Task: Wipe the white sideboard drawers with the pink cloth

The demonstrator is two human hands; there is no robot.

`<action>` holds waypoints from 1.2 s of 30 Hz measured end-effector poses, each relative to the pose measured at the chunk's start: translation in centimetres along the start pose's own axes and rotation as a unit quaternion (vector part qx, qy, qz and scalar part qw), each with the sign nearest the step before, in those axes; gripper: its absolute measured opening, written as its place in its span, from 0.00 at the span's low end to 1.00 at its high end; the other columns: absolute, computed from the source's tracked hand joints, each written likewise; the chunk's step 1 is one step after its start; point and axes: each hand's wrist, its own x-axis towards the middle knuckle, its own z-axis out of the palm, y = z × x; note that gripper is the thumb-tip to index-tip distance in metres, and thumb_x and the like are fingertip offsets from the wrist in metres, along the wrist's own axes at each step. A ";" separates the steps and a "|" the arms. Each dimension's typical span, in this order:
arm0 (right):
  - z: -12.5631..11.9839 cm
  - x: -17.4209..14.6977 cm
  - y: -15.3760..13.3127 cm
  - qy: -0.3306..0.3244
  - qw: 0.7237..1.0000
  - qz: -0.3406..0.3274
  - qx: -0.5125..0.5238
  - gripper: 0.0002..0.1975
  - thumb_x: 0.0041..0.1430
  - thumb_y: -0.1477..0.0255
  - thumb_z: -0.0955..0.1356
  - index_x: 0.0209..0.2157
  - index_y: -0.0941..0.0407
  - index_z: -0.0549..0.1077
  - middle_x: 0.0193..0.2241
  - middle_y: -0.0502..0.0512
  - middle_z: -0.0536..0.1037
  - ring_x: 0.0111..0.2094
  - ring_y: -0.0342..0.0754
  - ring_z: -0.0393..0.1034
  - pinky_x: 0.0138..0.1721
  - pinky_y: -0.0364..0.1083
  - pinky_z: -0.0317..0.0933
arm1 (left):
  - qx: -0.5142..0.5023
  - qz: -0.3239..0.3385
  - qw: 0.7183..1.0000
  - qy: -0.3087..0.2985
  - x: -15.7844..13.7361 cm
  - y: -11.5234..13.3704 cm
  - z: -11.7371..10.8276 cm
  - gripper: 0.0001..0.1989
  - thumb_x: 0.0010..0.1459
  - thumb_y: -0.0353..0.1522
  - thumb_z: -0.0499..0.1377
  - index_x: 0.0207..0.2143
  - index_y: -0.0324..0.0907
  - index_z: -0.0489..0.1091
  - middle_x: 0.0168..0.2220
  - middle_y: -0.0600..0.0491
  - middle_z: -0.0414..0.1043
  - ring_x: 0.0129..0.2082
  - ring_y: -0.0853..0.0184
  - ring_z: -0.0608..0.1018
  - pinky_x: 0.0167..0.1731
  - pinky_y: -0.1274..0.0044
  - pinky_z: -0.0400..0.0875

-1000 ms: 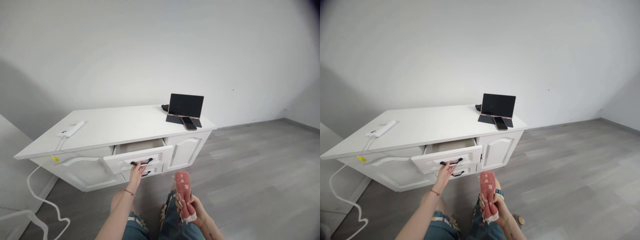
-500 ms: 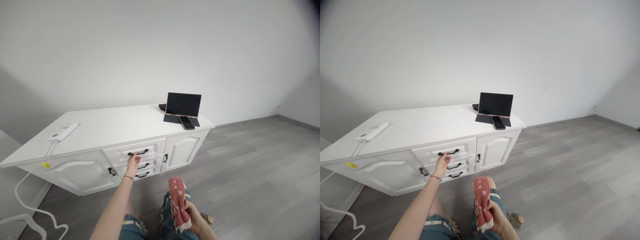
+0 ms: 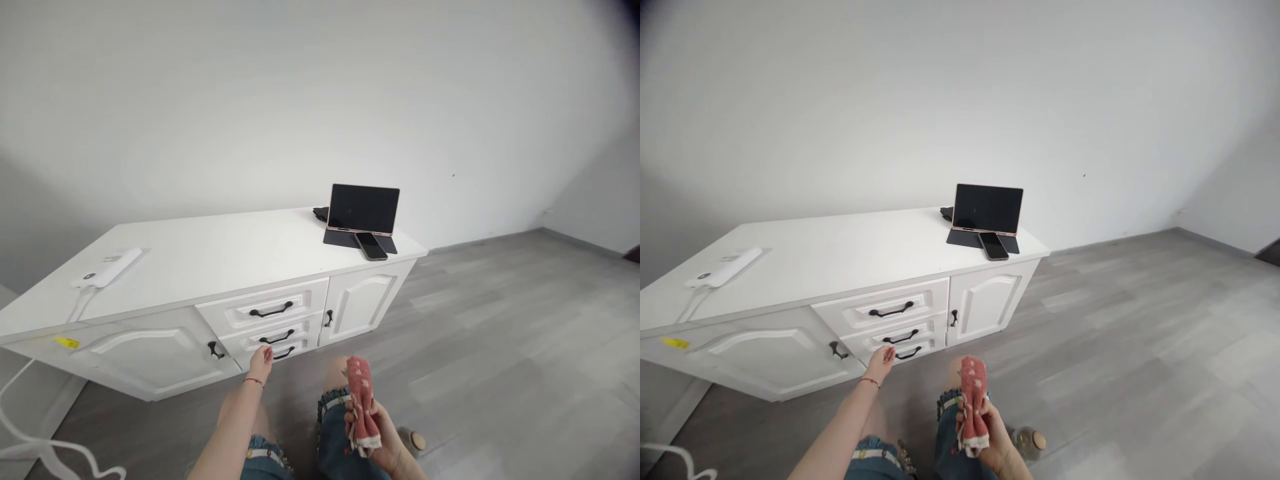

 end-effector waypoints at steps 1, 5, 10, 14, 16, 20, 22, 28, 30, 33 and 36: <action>-0.3 0.3 0.1 -0.003 1.000 -0.006 0.009 0.06 0.40 0.76 0.69 0.26 0.59 0.75 0.24 0.47 0.74 0.27 0.41 0.69 0.38 0.43 0.66 | 0.012 -0.020 1.000 0.012 0.5 -0.4 0.2 0.11 0.56 0.18 0.55 0.30 0.43 0.67 0.23 0.56 0.67 0.25 0.71 0.75 0.32 0.77 0.76; -1.3 1.3 0.5 -0.022 1.000 0.014 0.015 0.05 0.41 0.75 0.70 0.25 0.58 0.73 0.23 0.47 0.74 0.27 0.41 0.69 0.36 0.42 0.65 | 0.045 -0.074 0.996 0.038 2.4 -1.1 1.8 0.04 0.58 0.22 0.58 0.33 0.38 0.69 0.31 0.54 0.71 0.29 0.71 0.75 0.30 0.76 0.75; -1.6 1.5 1.0 -0.044 0.998 0.028 0.042 0.07 0.39 0.75 0.71 0.25 0.58 0.72 0.21 0.45 0.73 0.27 0.42 0.72 0.34 0.41 0.64 | 0.063 -0.077 0.995 0.021 4.2 -1.2 2.7 0.08 0.58 0.20 0.57 0.28 0.39 0.68 0.31 0.51 0.73 0.36 0.67 0.77 0.40 0.71 0.76; -1.9 1.3 0.6 -0.051 0.997 0.053 0.038 0.08 0.38 0.75 0.72 0.24 0.57 0.70 0.21 0.45 0.73 0.27 0.41 0.71 0.36 0.40 0.64 | 0.072 -0.058 0.995 0.024 4.4 -2.1 2.2 0.12 0.59 0.21 0.56 0.24 0.42 0.65 0.30 0.51 0.72 0.39 0.66 0.77 0.47 0.68 0.73; -2.3 1.2 0.1 -0.054 0.996 0.059 0.026 0.08 0.38 0.75 0.71 0.24 0.56 0.69 0.21 0.45 0.72 0.27 0.41 0.71 0.37 0.41 0.64 | 0.074 -0.050 0.996 0.017 4.1 -2.7 1.6 0.13 0.59 0.22 0.57 0.23 0.42 0.64 0.29 0.52 0.72 0.38 0.66 0.77 0.48 0.67 0.72; -3.7 1.1 -1.1 -0.057 0.995 0.076 -0.016 0.08 0.38 0.73 0.71 0.25 0.56 0.69 0.22 0.46 0.71 0.29 0.43 0.71 0.42 0.45 0.66 | 0.070 -0.040 0.997 -0.006 2.7 -3.8 -0.6 0.13 0.59 0.22 0.57 0.23 0.42 0.64 0.27 0.53 0.73 0.34 0.67 0.77 0.47 0.67 0.72; -4.4 1.0 -1.7 -0.058 0.995 0.079 -0.032 0.09 0.39 0.72 0.71 0.25 0.56 0.69 0.23 0.46 0.72 0.31 0.44 0.71 0.46 0.47 0.66 | 0.063 -0.036 0.997 -0.017 1.7 -4.5 -1.9 0.13 0.59 0.22 0.58 0.23 0.43 0.63 0.27 0.53 0.74 0.34 0.67 0.78 0.46 0.67 0.72; -5.4 0.0 -3.2 -0.032 0.998 0.036 -0.037 0.11 0.40 0.72 0.73 0.28 0.57 0.71 0.26 0.48 0.76 0.34 0.45 0.74 0.48 0.49 0.66 | 0.038 -0.023 0.999 -0.022 -1.7 -7.0 -5.5 0.12 0.58 0.23 0.58 0.24 0.43 0.62 0.26 0.55 0.75 0.31 0.68 0.79 0.41 0.70 0.72; -5.5 -0.3 -3.5 -0.023 0.999 0.018 -0.031 0.11 0.39 0.73 0.73 0.27 0.56 0.71 0.26 0.47 0.76 0.34 0.44 0.74 0.46 0.47 0.67 | 0.027 -0.018 0.999 -0.017 -2.7 -7.9 -6.5 0.11 0.58 0.23 0.59 0.25 0.44 0.63 0.26 0.56 0.74 0.28 0.69 0.78 0.39 0.72 0.72; -5.7 -0.7 -3.8 -0.004 0.999 -0.002 -0.034 0.11 0.38 0.73 0.74 0.26 0.56 0.70 0.26 0.47 0.77 0.33 0.42 0.74 0.45 0.45 0.67 | 0.011 -0.010 1.000 -0.014 -4.0 -9.2 -8.0 0.09 0.58 0.23 0.59 0.27 0.45 0.65 0.26 0.56 0.74 0.28 0.70 0.78 0.38 0.74 0.72; -6.0 -0.9 -4.1 0.013 0.998 -0.014 -0.056 0.12 0.38 0.72 0.74 0.27 0.55 0.70 0.27 0.47 0.78 0.33 0.44 0.75 0.45 0.48 0.68 | 0.002 -0.011 1.000 -0.010 -4.9 -10.2 -9.3 0.09 0.57 0.24 0.59 0.27 0.45 0.66 0.26 0.55 0.74 0.30 0.68 0.79 0.41 0.72 0.73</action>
